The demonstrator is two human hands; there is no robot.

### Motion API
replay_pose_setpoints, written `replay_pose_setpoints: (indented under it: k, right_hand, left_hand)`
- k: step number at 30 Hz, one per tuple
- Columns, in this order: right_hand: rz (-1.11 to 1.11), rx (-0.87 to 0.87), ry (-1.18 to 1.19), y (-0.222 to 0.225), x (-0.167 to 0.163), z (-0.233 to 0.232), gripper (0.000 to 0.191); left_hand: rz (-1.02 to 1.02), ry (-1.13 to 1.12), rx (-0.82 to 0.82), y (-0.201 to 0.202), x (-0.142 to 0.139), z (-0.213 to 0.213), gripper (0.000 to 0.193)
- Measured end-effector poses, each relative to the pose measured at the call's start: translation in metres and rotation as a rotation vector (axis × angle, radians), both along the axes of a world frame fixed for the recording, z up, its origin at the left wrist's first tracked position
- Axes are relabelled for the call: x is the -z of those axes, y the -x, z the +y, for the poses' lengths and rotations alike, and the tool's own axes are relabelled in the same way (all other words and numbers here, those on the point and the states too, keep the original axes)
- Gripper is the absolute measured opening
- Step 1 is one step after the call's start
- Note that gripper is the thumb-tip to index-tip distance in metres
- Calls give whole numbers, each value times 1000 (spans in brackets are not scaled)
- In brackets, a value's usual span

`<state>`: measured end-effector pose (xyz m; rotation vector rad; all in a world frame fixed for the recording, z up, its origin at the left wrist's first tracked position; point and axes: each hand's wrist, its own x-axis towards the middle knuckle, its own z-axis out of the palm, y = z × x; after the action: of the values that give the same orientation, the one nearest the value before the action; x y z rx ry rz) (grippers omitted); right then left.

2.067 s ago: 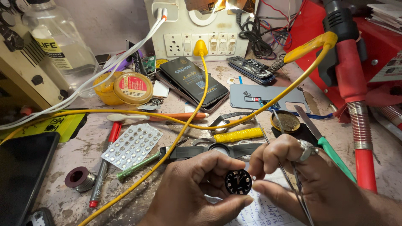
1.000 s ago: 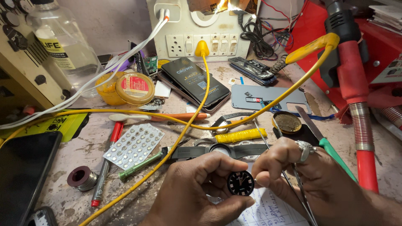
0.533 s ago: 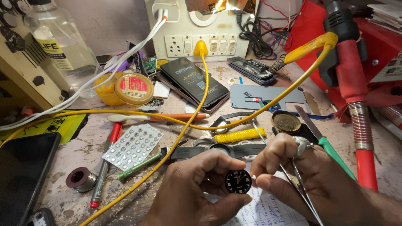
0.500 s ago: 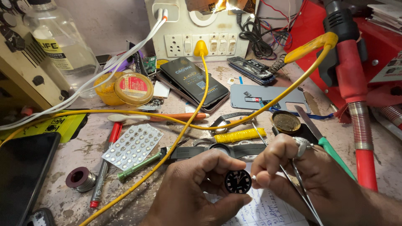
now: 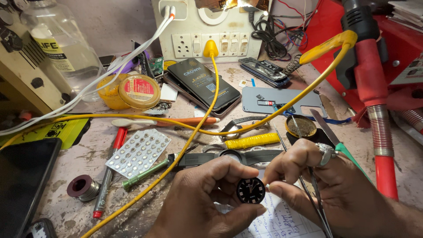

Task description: The person repairs a wristwatch at a cluttered workbench. They use tweezers to work on the watch dial and hands, manipulate small watch parts on a paper sheet, and use pliers to work on the watch band and case components.

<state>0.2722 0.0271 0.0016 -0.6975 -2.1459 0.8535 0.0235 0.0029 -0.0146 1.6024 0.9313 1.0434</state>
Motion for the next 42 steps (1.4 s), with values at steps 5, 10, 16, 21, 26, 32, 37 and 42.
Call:
replay_pose_setpoints:
  k: [5,10,16,21,26,32,37,42]
  right_hand:
    - [15,-14,-13,0,-1,0,27]
    - [61,-31,-13,3,1,1,31]
    - [67,-35,60,3,-1,-1,33]
    - [29,-26,27,1,1,-2,32]
    - [-61,28,-6,0,3,-1,30]
    - [26,19,-15,2,6,-2,34]
    - [39,17,-19,3,7,-1,37]
    - [10,36,-69,2,7,0,39]
  left_hand:
    - [3,-31,1,0,1,0,41]
    - [13,-31,-3,0,0,0,42]
    - [54,-19,-23,0,-3,-1,41]
    - [97,-67,-20,0,-4,-2,41]
    - [139,-69,-20,-1,-3,-2,43]
    - [129,-50,-9,-1,-2,-2,43]
    - [125,-35,-21,0,-2,-1,44]
    - [127,-44,-14,-2,-2,0,49]
